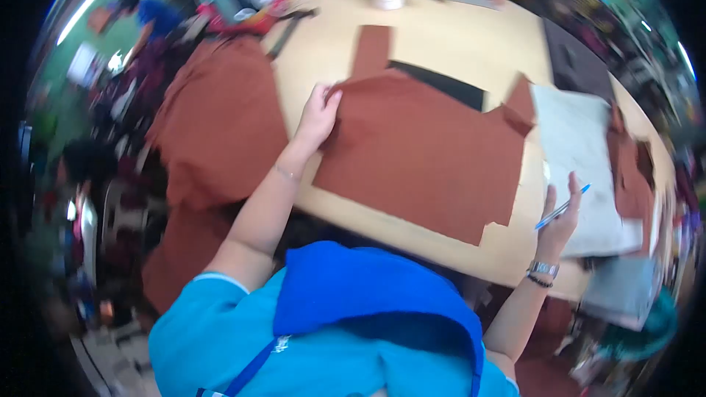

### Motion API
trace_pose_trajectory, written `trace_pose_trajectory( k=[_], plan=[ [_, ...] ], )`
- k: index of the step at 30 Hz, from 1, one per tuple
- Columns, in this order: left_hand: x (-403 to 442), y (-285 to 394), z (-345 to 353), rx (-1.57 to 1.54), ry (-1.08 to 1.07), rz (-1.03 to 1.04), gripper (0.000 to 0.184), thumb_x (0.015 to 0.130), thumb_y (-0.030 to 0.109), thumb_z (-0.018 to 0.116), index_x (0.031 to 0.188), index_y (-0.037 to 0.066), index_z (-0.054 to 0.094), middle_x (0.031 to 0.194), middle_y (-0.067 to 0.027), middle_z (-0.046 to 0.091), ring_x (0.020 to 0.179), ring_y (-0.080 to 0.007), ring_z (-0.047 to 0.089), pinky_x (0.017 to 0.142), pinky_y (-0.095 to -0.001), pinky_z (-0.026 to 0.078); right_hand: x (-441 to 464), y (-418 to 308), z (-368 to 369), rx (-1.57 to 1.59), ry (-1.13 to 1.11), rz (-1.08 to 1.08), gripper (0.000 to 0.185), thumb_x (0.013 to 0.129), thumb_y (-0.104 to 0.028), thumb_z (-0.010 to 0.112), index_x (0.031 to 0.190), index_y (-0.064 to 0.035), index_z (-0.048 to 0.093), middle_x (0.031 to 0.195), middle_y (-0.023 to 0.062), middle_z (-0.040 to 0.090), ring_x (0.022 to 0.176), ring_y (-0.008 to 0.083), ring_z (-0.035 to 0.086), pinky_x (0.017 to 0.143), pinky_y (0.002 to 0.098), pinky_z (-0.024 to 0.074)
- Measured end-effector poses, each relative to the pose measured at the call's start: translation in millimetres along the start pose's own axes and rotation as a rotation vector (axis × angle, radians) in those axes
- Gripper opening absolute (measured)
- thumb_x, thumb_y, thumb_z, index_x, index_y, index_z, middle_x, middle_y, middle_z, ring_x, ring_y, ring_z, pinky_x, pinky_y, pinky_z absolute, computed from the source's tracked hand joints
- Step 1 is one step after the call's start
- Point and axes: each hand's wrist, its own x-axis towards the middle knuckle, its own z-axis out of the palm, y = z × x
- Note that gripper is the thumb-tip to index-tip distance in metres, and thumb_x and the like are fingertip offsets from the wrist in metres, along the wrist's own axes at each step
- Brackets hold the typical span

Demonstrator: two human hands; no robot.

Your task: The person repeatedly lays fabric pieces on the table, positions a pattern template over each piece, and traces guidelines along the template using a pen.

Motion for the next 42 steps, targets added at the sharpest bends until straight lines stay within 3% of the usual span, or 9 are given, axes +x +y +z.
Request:
trace_pose_trajectory(
  k=[8,11,14,21,24,26,29,35,42],
  plan=[
    [-39.5,47.2,-305.6,0.407,0.613,-0.142,0.043,0.094,0.031,0.062,0.120,-0.003,0.059,0.117,-0.0127,0.063,0.109,-0.0196,0.057,0.097,-0.0331,0.043,-24.5,-31.2,76.1,0.092,-0.490,-0.097,0.046,0.089,-0.007,0.067,0.133,-0.0028,0.053,0.129,0.0191,0.058,0.120,0.0288,0.056,0.101,0.0378,0.0445],
    [-127.8,76.5,-394.5,0.359,0.860,-0.282,0.049,0.095,0.033,0.059,0.127,-0.005,0.057,0.128,-0.0115,0.060,0.117,-0.0182,0.054,0.101,-0.0309,0.039,-29.3,-16.5,87.9,0.196,-0.457,-0.132,0.045,0.090,-0.007,0.066,0.133,-0.0022,0.053,0.128,0.0177,0.058,0.121,0.0277,0.056,0.103,0.0374,0.0436],
    [-254.9,12.1,-553.9,0.528,1.014,-0.365,0.050,0.095,0.032,0.056,0.127,-0.006,0.057,0.127,-0.0142,0.061,0.117,-0.0227,0.056,0.102,-0.0318,0.038,-27.0,-26.0,86.2,0.156,-0.490,-0.093,0.045,0.091,-0.009,0.066,0.133,-0.0012,0.053,0.130,0.0173,0.057,0.122,0.0282,0.054,0.104,0.0374,0.0432],
    [-461.6,30.5,-531.1,0.576,1.349,-0.619,0.043,0.094,0.027,0.058,0.120,-0.007,0.062,0.123,-0.0226,0.062,0.114,-0.0287,0.058,0.098,-0.0351,0.043,-26.7,-22.4,82.4,0.183,-0.497,-0.093,0.044,0.092,-0.009,0.064,0.133,0.0000,0.052,0.131,0.0178,0.055,0.122,0.0277,0.054,0.105,0.0376,0.0424],
    [-445.0,33.4,-484.4,1.377,1.248,-1.065,0.054,0.091,0.040,0.061,0.127,0.001,0.055,0.127,-0.0198,0.056,0.121,-0.0350,0.053,0.098,-0.0436,0.044,-26.7,-21.0,82.5,0.164,-0.496,-0.101,0.043,0.092,-0.008,0.064,0.132,0.0004,0.053,0.130,0.0173,0.056,0.121,0.0274,0.055,0.105,0.0376,0.0424],
    [-403.6,30.7,-452.8,1.552,1.071,-0.908,0.054,0.090,0.040,0.062,0.128,0.003,0.054,0.130,-0.0189,0.053,0.123,-0.0358,0.050,0.098,-0.0466,0.043,-27.4,-18.1,83.1,0.156,-0.470,-0.123,0.043,0.090,-0.007,0.065,0.131,-0.0012,0.054,0.129,0.0168,0.057,0.120,0.0275,0.055,0.104,0.0377,0.0430],
    [-244.1,30.4,-352.9,1.348,0.442,-0.053,0.050,0.085,0.031,0.067,0.127,0.007,0.055,0.135,-0.0202,0.049,0.125,-0.0369,0.046,0.103,-0.0516,0.036,-28.3,-22.6,81.4,0.167,-0.450,-0.131,0.043,0.089,-0.004,0.066,0.130,-0.0030,0.055,0.128,0.0167,0.058,0.120,0.0277,0.055,0.103,0.0381,0.0438],
    [-130.4,41.4,-261.4,1.242,-0.361,0.315,0.048,0.076,0.018,0.075,0.122,0.017,0.060,0.135,-0.0064,0.053,0.128,-0.0298,0.049,0.109,-0.0529,0.033,-29.5,-16.2,82.7,0.251,-0.419,-0.084,0.042,0.088,-0.006,0.067,0.127,-0.0009,0.056,0.123,0.0168,0.060,0.117,0.0280,0.057,0.101,0.0380,0.0453],
    [-90.9,67.1,-264.9,0.808,-0.507,-0.146,0.019,0.083,0.015,0.070,0.100,0.007,0.074,0.112,-0.0090,0.068,0.112,-0.0236,0.061,0.100,-0.0373,0.045,-28.8,-22.6,81.2,0.250,-0.350,-0.125,0.043,0.081,-0.003,0.072,0.121,-0.0016,0.058,0.115,0.0171,0.063,0.108,0.0306,0.060,0.095,0.0391,0.0477]
  ],
)
